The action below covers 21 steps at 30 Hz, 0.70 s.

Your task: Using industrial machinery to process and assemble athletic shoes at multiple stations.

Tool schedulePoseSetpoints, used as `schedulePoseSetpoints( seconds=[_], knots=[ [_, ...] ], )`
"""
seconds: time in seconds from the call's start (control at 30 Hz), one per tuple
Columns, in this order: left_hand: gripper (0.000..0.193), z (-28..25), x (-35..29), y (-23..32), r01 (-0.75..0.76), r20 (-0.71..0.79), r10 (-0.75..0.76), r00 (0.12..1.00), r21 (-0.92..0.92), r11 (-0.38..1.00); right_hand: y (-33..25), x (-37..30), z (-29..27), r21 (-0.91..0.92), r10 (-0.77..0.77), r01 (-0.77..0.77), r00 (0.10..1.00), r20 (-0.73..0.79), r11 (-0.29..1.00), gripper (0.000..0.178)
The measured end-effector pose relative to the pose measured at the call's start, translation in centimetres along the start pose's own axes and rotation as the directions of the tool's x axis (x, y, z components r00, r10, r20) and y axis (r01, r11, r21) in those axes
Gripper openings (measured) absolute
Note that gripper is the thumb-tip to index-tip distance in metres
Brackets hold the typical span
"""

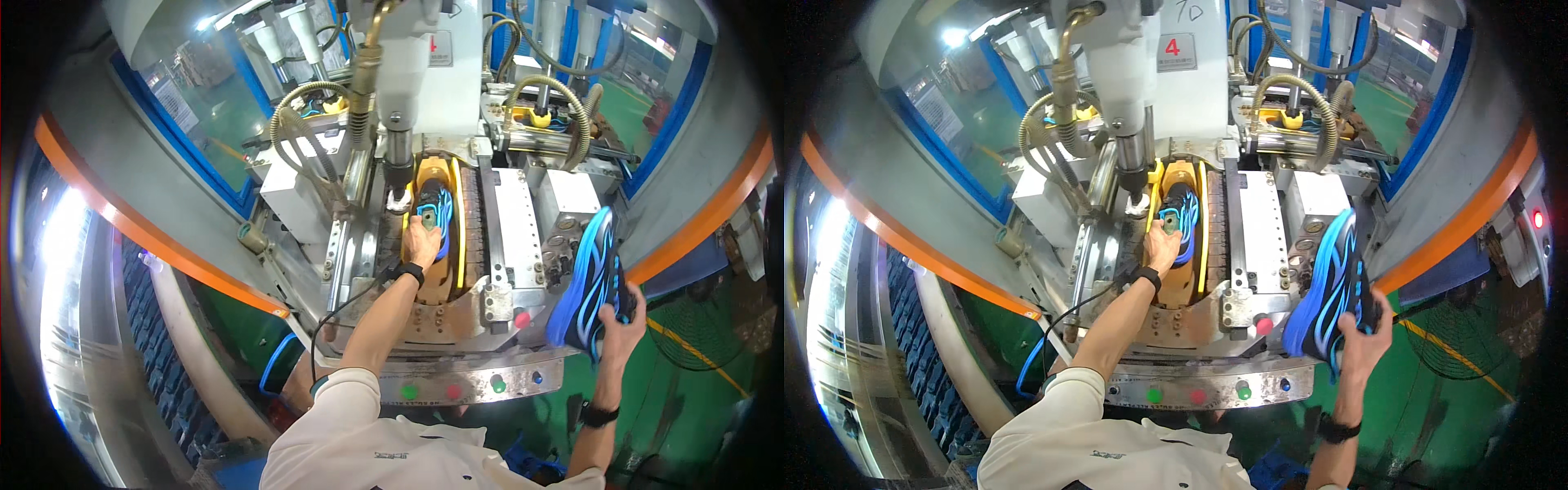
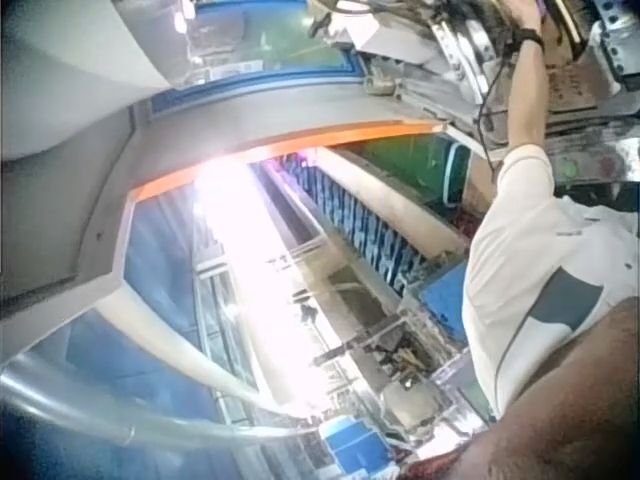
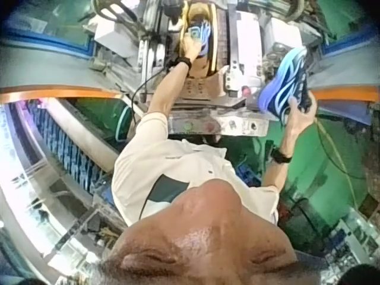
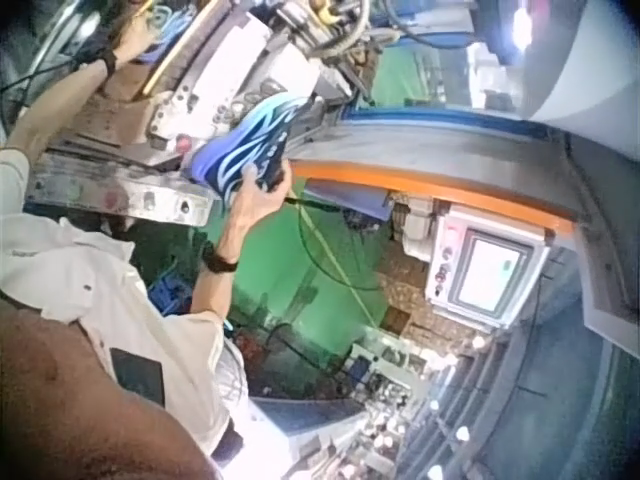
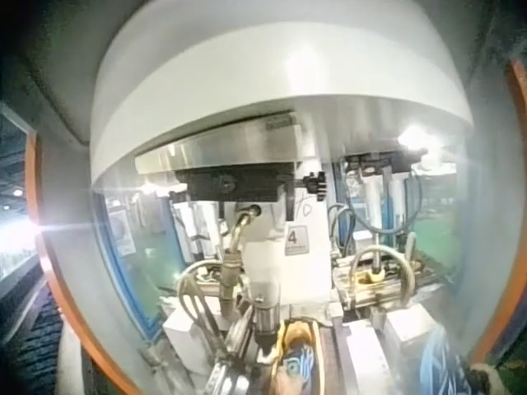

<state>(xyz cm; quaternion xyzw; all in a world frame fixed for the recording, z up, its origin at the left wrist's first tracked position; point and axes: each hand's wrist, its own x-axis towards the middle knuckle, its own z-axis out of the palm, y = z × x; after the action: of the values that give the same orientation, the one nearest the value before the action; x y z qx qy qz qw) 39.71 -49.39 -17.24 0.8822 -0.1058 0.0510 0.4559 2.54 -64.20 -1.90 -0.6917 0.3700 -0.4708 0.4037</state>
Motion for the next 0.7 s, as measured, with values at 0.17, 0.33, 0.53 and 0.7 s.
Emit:
schedulePoseSetpoints(
  seconds=[0.17, 0.33, 0.53, 0.7],
  knots=[
    [0.026, -8.0, -2.3, -1.1, 0.636, 0.548, -0.324, 0.771, -0.659, 0.401, -1.5, 9.5, 9.5, -0.114, -0.099, 0.125, 0.974, 0.206, 0.986, 0.052],
    [0.03, -21.5, -11.7, 1.5, 0.695, 0.605, -0.341, 0.719, -0.627, 0.353, -4.8, 11.6, 24.3, -0.408, 0.085, 0.198, 0.81, 0.58, 0.891, 0.058],
    [0.036, -34.3, -20.2, -1.0, 0.557, 0.365, -0.437, 0.822, -0.671, 0.489, -1.5, 4.6, 39.5, -0.59, 0.177, 0.324, 0.752, 0.635, 0.74, 0.052],
    [0.033, -40.0, -26.9, -3.0, 0.307, -0.061, -0.556, 0.829, -0.781, 0.544, 4.0, -1.1, 42.7, -0.518, -0.173, 0.475, 0.833, 0.526, 0.711, 0.04]
  ],
)
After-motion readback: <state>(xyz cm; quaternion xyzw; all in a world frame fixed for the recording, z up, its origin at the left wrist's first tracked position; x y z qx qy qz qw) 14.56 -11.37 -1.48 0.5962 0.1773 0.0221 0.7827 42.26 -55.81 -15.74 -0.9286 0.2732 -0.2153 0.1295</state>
